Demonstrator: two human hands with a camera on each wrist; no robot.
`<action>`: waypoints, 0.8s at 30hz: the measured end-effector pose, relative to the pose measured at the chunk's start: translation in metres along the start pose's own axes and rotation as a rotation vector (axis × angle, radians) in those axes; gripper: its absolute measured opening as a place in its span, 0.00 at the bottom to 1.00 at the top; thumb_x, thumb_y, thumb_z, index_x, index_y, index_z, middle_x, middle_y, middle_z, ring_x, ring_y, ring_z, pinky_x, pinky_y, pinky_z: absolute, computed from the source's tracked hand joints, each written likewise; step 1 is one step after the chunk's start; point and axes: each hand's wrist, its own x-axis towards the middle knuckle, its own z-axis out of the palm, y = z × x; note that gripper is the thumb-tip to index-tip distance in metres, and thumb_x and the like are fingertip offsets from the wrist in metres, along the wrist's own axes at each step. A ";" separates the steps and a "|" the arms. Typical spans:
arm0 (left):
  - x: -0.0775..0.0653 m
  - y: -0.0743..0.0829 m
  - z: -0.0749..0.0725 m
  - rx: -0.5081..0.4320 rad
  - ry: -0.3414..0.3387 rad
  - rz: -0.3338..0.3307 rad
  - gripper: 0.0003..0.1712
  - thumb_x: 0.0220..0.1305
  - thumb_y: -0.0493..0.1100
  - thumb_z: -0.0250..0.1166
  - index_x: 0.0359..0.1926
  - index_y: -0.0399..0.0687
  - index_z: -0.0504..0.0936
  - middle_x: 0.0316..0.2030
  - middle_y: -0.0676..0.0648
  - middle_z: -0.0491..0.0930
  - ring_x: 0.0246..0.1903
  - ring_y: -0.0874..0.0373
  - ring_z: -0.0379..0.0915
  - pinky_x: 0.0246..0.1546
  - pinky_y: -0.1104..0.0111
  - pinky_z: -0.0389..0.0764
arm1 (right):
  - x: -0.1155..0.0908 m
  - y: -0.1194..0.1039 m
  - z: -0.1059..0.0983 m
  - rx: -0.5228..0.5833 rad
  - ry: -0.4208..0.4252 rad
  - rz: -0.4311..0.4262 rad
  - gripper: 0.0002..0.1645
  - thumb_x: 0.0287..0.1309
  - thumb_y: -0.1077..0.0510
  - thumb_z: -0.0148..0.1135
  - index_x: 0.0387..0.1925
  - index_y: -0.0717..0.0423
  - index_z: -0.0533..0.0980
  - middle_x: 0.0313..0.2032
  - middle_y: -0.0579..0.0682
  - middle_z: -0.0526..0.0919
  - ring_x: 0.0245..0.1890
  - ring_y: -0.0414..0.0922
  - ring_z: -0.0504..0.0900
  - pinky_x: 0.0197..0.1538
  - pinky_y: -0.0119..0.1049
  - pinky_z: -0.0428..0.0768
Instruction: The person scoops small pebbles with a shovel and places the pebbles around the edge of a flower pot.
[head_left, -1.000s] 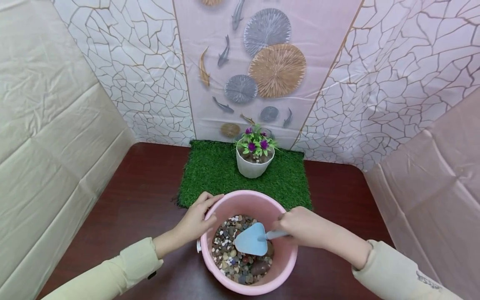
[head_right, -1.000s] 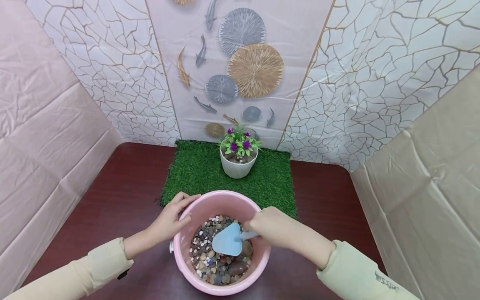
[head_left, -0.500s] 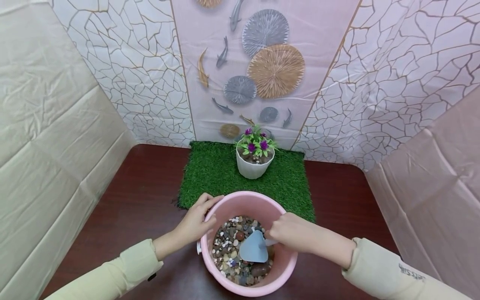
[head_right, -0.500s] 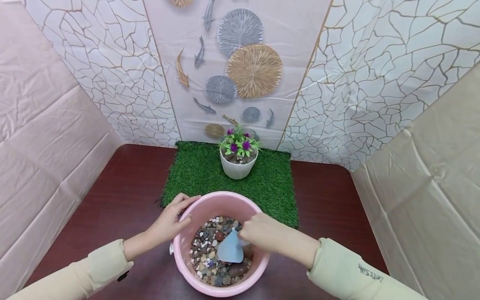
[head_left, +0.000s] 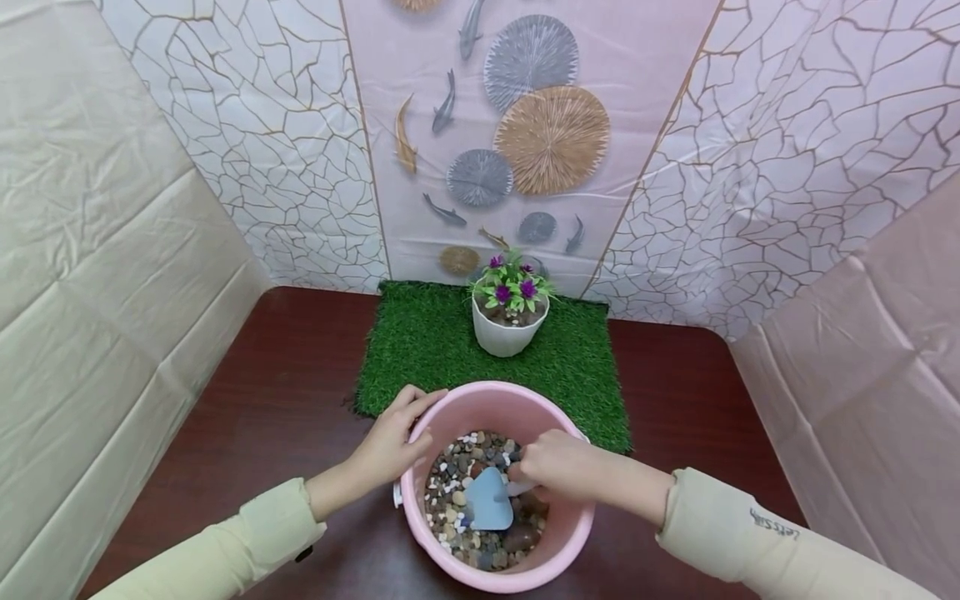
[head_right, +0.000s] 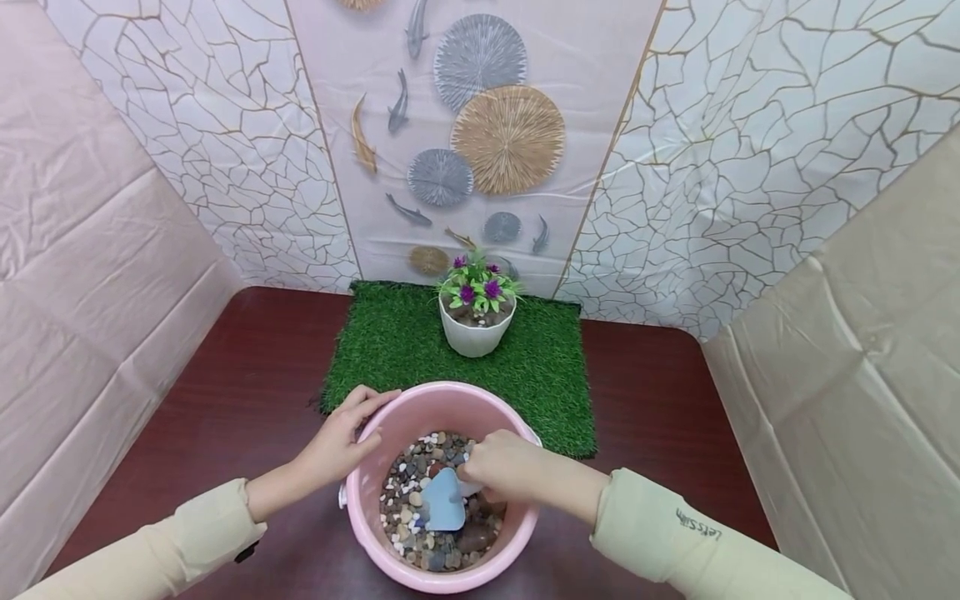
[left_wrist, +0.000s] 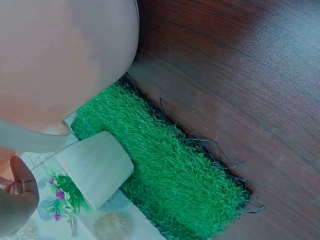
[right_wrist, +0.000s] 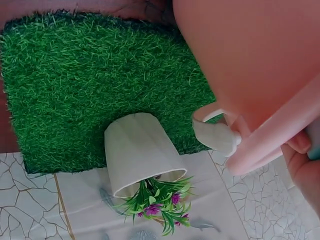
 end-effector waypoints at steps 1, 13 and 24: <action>0.000 0.000 0.000 -0.002 0.000 -0.001 0.34 0.50 0.29 0.60 0.62 0.40 0.71 0.43 0.48 0.71 0.37 0.61 0.69 0.37 0.70 0.74 | 0.001 0.001 0.000 0.007 0.003 -0.002 0.13 0.33 0.68 0.63 0.18 0.45 0.76 0.13 0.38 0.73 0.12 0.33 0.57 0.18 0.24 0.58; -0.001 0.003 -0.001 -0.028 -0.018 -0.028 0.33 0.53 0.29 0.59 0.63 0.41 0.71 0.44 0.48 0.70 0.35 0.62 0.68 0.34 0.72 0.73 | 0.009 0.005 0.005 0.080 -0.023 -0.012 0.12 0.35 0.67 0.65 0.22 0.46 0.78 0.18 0.39 0.78 0.13 0.33 0.64 0.20 0.22 0.62; 0.000 0.003 0.000 -0.030 -0.004 -0.013 0.33 0.51 0.29 0.59 0.63 0.40 0.71 0.44 0.48 0.71 0.36 0.62 0.69 0.35 0.72 0.75 | 0.010 0.017 0.007 0.151 0.014 -0.030 0.12 0.36 0.67 0.66 0.24 0.48 0.77 0.20 0.39 0.80 0.14 0.31 0.66 0.21 0.20 0.65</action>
